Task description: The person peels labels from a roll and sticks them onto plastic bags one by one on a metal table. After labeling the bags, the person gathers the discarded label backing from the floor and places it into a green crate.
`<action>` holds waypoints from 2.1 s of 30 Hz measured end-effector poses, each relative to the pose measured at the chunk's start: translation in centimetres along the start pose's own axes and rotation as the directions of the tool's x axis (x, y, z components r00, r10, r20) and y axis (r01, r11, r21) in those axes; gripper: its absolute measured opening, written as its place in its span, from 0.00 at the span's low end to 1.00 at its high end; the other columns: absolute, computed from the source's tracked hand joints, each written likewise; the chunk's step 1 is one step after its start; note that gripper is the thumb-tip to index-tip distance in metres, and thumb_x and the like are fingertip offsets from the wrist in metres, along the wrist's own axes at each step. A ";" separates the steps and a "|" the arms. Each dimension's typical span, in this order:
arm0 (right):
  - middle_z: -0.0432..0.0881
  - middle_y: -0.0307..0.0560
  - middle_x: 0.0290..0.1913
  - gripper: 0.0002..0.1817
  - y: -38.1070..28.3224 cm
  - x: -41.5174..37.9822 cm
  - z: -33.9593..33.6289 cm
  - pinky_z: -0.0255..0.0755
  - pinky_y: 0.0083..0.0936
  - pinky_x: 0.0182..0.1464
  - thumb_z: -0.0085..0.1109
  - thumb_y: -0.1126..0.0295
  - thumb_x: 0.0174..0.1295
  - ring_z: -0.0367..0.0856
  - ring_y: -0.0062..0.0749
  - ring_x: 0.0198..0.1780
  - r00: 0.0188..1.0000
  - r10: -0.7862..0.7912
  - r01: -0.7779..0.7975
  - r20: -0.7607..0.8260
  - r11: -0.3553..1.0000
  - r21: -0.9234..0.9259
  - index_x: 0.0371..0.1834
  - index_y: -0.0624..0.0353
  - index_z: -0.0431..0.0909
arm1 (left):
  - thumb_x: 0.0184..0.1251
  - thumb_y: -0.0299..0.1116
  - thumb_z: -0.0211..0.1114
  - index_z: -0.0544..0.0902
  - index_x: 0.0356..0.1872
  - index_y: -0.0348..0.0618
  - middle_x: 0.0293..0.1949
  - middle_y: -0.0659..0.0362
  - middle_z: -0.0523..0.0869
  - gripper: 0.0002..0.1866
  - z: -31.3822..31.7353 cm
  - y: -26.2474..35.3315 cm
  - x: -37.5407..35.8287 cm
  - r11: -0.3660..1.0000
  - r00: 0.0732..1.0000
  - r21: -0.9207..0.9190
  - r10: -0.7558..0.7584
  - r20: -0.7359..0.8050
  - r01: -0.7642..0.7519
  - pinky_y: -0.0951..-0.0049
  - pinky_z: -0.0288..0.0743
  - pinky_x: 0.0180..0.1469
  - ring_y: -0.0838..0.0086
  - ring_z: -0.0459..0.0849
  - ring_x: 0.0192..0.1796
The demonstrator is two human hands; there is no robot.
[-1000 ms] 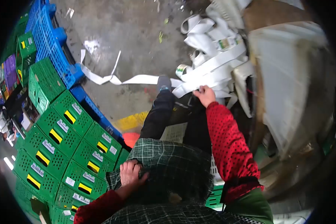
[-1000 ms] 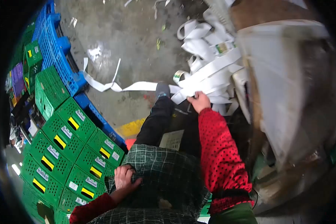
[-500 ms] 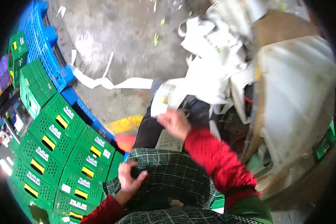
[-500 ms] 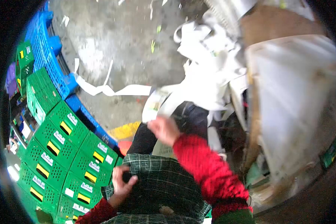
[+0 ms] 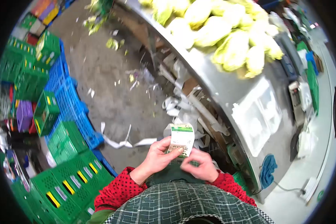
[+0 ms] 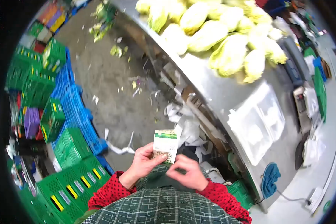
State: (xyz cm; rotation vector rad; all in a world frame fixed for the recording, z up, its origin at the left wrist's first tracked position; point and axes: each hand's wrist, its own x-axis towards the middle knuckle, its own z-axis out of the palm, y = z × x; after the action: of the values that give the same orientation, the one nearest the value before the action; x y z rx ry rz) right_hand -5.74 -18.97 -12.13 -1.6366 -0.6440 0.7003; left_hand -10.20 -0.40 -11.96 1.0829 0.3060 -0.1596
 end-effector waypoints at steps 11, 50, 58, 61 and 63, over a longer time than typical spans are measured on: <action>0.80 0.45 0.43 0.27 -4.1 -1.0 -6.8 0.74 0.19 0.45 0.62 0.83 0.57 0.79 0.23 0.43 0.838 0.095 0.159 -0.537 0.900 0.407 0.59 0.61 0.64 | 0.58 0.25 0.63 0.80 0.54 0.46 0.38 0.50 0.86 0.20 4.1 1.1 2.6 0.687 0.865 0.606 0.066 0.498 -0.401 0.71 0.78 0.43 0.70 0.86 0.38; 0.85 0.49 0.32 0.10 1.0 -9.8 -19.2 0.76 0.25 0.40 0.64 0.73 0.57 0.83 0.28 0.34 0.882 0.078 -0.192 -0.465 0.960 -0.202 0.40 0.64 0.82 | 0.60 0.31 0.64 0.77 0.33 0.38 0.29 0.51 0.76 0.07 17.9 -6.5 11.6 0.628 0.752 0.491 0.245 0.612 -0.604 0.62 0.72 0.34 0.56 0.78 0.32; 0.84 0.45 0.35 0.12 2.4 -12.1 -19.3 0.77 0.17 0.38 0.56 0.74 0.66 0.82 0.20 0.34 0.897 0.412 -0.260 -0.162 0.787 0.560 0.49 0.68 0.78 | 0.66 0.28 0.63 0.82 0.35 0.34 0.28 0.59 0.81 0.06 19.5 -5.8 10.0 0.759 0.864 0.595 -0.088 0.496 -0.264 0.78 0.70 0.32 0.84 0.75 0.31; 0.84 0.43 0.34 0.11 2.9 -12.4 -19.5 0.77 0.17 0.36 0.55 0.73 0.67 0.82 0.20 0.31 0.900 0.399 -0.173 -0.176 0.697 0.696 0.48 0.69 0.78 | 0.68 0.26 0.61 0.83 0.41 0.33 0.33 0.66 0.82 0.07 19.6 -6.7 9.4 0.946 0.909 0.304 -0.224 0.351 0.116 0.82 0.69 0.40 0.84 0.76 0.35; 0.83 0.41 0.34 0.11 2.9 -12.4 -19.5 0.75 0.15 0.35 0.53 0.73 0.68 0.80 0.18 0.31 0.891 0.395 -0.129 -0.222 0.691 0.711 0.48 0.67 0.78 | 0.68 0.26 0.61 0.83 0.41 0.33 0.34 0.66 0.81 0.07 19.6 -6.9 9.6 0.936 0.908 0.343 -0.209 0.363 0.078 0.83 0.69 0.40 0.84 0.76 0.36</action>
State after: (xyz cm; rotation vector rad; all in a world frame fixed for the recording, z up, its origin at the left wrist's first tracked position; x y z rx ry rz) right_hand 0.57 -41.36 -11.15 -1.1063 0.1488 0.7071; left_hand 0.26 -20.74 -12.45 1.3210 -0.0091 -0.5728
